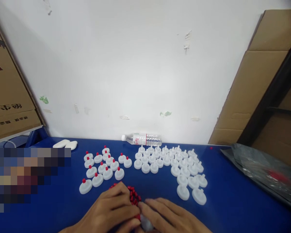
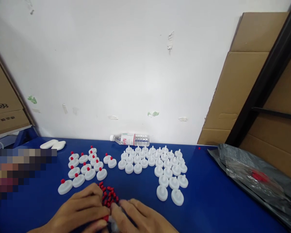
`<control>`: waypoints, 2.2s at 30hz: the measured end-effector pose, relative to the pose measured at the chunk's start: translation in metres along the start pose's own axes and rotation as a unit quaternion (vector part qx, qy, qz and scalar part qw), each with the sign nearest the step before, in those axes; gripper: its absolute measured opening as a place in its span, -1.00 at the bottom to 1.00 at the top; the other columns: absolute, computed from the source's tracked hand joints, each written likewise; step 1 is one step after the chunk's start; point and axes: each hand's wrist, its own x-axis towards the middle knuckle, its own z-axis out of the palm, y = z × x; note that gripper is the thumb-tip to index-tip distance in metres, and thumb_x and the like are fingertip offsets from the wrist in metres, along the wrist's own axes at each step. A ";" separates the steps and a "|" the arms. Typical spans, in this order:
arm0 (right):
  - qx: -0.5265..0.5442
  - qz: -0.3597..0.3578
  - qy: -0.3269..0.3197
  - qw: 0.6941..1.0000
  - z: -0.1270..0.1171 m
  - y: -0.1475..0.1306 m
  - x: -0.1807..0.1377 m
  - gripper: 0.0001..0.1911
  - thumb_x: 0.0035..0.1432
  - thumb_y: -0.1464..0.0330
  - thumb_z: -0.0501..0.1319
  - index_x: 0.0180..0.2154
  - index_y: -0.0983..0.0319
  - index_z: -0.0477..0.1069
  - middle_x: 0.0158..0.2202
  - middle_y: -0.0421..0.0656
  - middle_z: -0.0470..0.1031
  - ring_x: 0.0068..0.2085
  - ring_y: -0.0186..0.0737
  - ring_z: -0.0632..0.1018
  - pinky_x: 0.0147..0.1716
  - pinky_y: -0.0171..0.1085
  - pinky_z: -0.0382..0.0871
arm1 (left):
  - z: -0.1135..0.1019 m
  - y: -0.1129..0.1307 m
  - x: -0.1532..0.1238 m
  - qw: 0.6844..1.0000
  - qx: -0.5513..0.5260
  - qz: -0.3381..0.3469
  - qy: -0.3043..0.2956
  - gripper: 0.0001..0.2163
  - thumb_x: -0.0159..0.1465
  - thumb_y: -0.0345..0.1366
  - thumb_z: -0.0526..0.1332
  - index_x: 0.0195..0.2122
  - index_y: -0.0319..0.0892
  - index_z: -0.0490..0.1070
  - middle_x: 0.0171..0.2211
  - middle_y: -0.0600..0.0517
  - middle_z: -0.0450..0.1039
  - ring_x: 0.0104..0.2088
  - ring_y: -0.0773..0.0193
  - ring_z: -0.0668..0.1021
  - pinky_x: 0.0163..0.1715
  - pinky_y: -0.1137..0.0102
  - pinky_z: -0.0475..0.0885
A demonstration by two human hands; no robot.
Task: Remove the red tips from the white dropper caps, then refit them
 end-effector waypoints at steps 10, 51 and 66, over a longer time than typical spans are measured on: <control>-0.045 0.064 0.003 0.997 -0.013 0.016 0.005 -0.70 0.36 0.49 0.12 0.03 0.18 0.51 0.14 0.00 0.53 0.28 -0.07 0.41 0.37 0.05 0.07 | -0.016 -0.066 -0.004 0.993 0.091 -0.080 0.011 -0.78 0.46 -0.43 0.17 0.05 -0.13 0.52 -0.25 0.00 0.51 -0.19 0.21 0.43 -0.16 0.33 0.41; -0.118 0.276 -0.261 0.917 -0.006 0.025 -0.011 -0.95 0.33 0.37 0.23 -0.25 0.17 0.39 -0.40 -0.18 0.48 -0.52 -0.13 0.58 -0.57 -0.23 0.15 | -0.013 -0.073 -0.008 0.973 0.111 -0.147 -0.139 -0.73 0.53 -0.21 0.06 -0.22 -0.07 0.53 -0.28 0.03 0.53 -0.17 0.15 0.46 -0.19 0.31 0.37; -0.082 0.252 -0.258 0.929 -0.008 0.017 -0.007 -0.91 0.37 0.29 0.19 -0.23 0.16 0.37 -0.38 -0.20 0.49 -0.56 -0.21 0.55 -0.60 -0.25 -0.06 | -0.012 -0.069 -0.010 0.965 0.128 -0.162 -0.160 -0.77 0.48 -0.23 0.11 -0.30 -0.09 0.49 -0.29 0.00 0.50 -0.18 0.10 0.46 -0.19 0.27 0.38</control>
